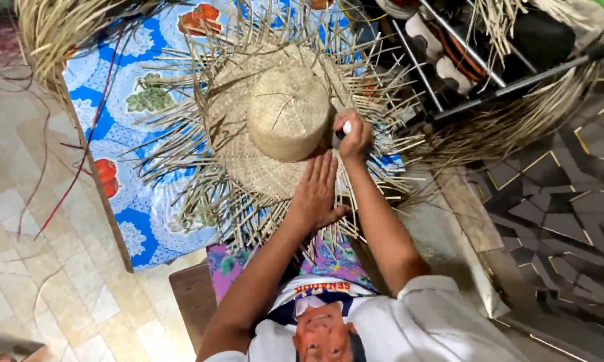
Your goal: The person uses a small bottle to apply a liquid to the brim of a straw hat and then rubs the brim with their hand to clean it. The hat remains on the table throughout the process.
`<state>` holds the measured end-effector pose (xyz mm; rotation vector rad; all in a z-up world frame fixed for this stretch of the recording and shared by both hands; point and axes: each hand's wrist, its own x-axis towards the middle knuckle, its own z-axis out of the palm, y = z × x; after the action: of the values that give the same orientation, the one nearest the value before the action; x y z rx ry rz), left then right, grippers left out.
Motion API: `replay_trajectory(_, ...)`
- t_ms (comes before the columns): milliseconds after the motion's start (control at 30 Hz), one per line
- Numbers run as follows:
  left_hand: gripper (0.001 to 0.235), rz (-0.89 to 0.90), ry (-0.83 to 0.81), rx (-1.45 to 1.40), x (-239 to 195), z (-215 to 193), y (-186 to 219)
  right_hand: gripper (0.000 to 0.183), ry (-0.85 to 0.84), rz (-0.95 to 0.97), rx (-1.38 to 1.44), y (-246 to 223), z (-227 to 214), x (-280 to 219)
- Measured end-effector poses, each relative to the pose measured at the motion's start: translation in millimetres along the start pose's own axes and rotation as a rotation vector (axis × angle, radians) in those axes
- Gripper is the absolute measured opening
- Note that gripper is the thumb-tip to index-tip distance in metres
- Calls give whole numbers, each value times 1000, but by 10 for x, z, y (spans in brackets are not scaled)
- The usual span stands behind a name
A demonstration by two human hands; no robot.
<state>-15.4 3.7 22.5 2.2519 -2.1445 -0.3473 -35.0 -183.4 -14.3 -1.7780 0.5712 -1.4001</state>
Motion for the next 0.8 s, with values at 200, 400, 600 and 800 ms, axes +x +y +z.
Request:
replay_trajectory(200,122,-11,-16,1,11,-18,3,33,37,-420,-531,629,218,592)
replay_trajectory(400,122,-7,-3,14,-19,-42,11,34,84,-310,-458,274,48,229)
replay_trajectory(600,122,-2,-22,-8,-10,-43,-6,51,55,64,-105,-139,25,-120)
replay_trajectory(800,123,-10,-12,1,-27,-17,11,48,63,-64,-407,278,281,510)
